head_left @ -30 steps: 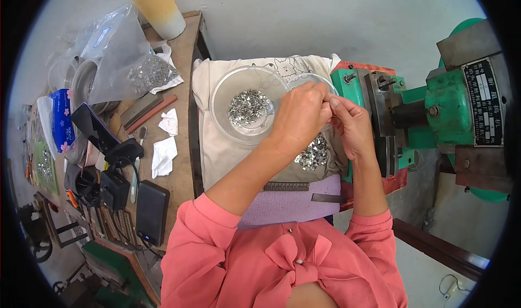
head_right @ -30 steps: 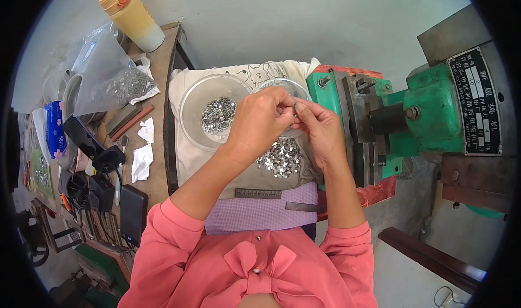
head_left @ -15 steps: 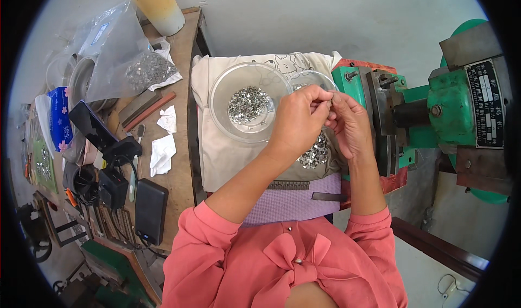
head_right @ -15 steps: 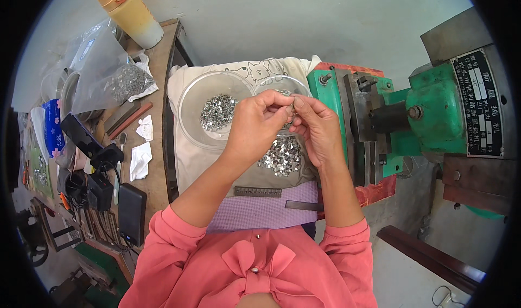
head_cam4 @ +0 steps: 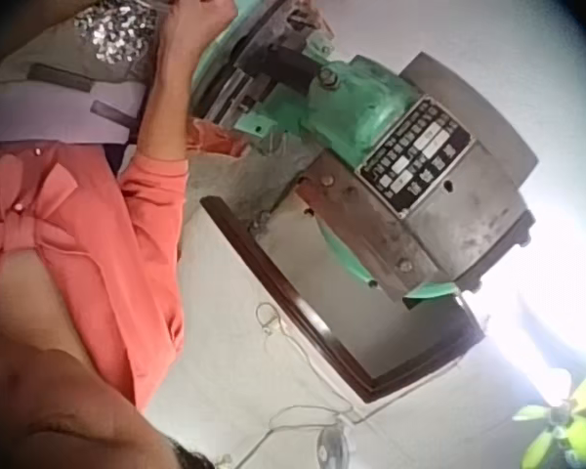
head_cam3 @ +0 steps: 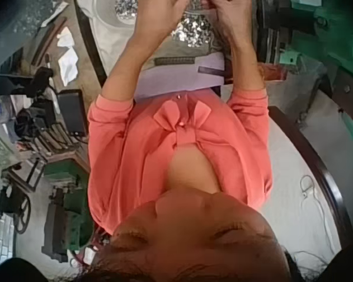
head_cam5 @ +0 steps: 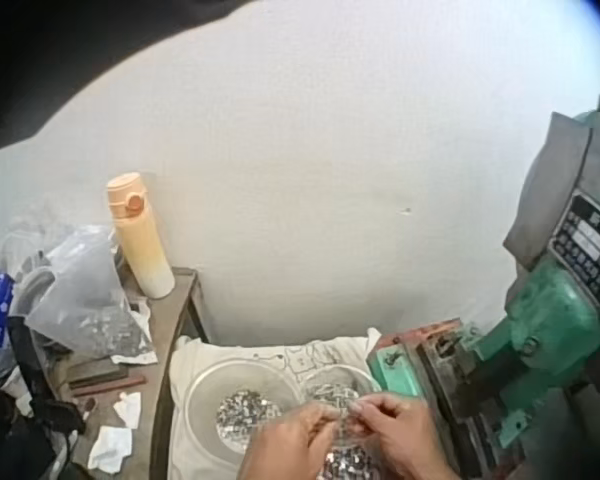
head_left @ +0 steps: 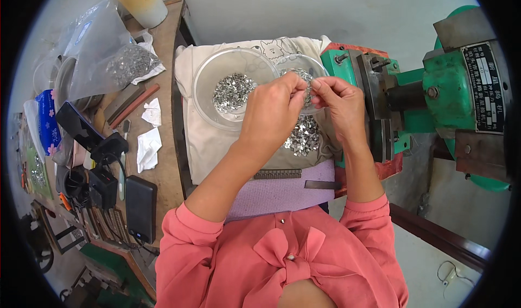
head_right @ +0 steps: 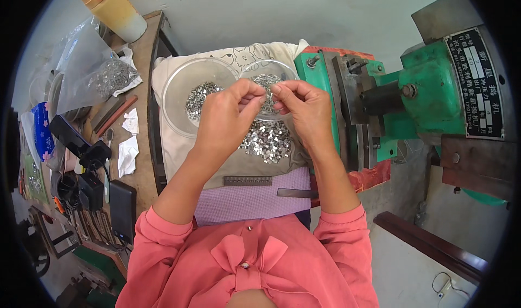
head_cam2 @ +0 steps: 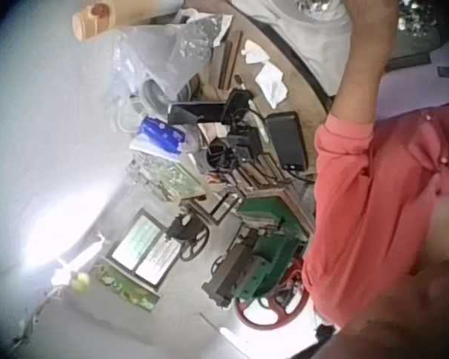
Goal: The person places small silver metal pieces into a long metal strip with slots, then inserts the strip into a green press machine to secure the pieces. The person repeats this process, occasionally wiping the strip with a tissue.
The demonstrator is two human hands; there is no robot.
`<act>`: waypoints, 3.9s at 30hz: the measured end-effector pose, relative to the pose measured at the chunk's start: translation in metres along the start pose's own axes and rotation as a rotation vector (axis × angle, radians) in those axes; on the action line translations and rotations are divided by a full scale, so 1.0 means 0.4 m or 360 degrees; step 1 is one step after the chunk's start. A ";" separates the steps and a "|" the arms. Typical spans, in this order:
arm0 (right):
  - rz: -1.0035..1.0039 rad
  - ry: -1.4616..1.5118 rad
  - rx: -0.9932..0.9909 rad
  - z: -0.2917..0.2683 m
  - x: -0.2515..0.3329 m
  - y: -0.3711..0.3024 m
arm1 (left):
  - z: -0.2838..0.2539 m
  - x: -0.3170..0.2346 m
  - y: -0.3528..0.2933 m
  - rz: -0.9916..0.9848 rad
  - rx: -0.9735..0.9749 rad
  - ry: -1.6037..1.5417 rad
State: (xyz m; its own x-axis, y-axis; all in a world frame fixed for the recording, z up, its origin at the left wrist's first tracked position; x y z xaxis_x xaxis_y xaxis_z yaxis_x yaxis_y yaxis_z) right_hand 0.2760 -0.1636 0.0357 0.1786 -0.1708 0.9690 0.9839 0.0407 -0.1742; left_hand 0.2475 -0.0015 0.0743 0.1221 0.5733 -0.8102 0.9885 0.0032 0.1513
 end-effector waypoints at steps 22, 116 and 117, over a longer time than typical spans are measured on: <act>-0.1073 -0.1340 0.0556 0.149 -0.051 -0.308 | -0.019 0.111 -0.378 0.0252 0.0262 0.0632; -0.0436 -0.1479 0.0750 0.208 -0.140 -0.284 | -0.071 0.194 -0.483 -0.0074 -0.0301 0.0390; -0.0416 -0.1497 0.0743 0.199 -0.141 -0.283 | -0.071 0.194 -0.484 -0.0074 -0.0298 0.0391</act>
State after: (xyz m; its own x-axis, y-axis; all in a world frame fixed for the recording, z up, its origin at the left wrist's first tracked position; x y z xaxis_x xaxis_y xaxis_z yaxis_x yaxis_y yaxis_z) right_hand 0.1537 -0.0801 0.0145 -0.3111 0.5873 0.7472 0.8540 0.5177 -0.0513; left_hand 0.0630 0.0657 -0.0018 0.0295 0.7499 -0.6609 0.9560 0.1719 0.2377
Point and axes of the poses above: each hand's wrist, its own y-axis towards the middle knuckle, its own z-axis out of the palm, x = y × z, the point moved 10 cm from there along y, towards the middle knuckle, and after that the axes turned 13 degrees about y, right-handed, at the moved point
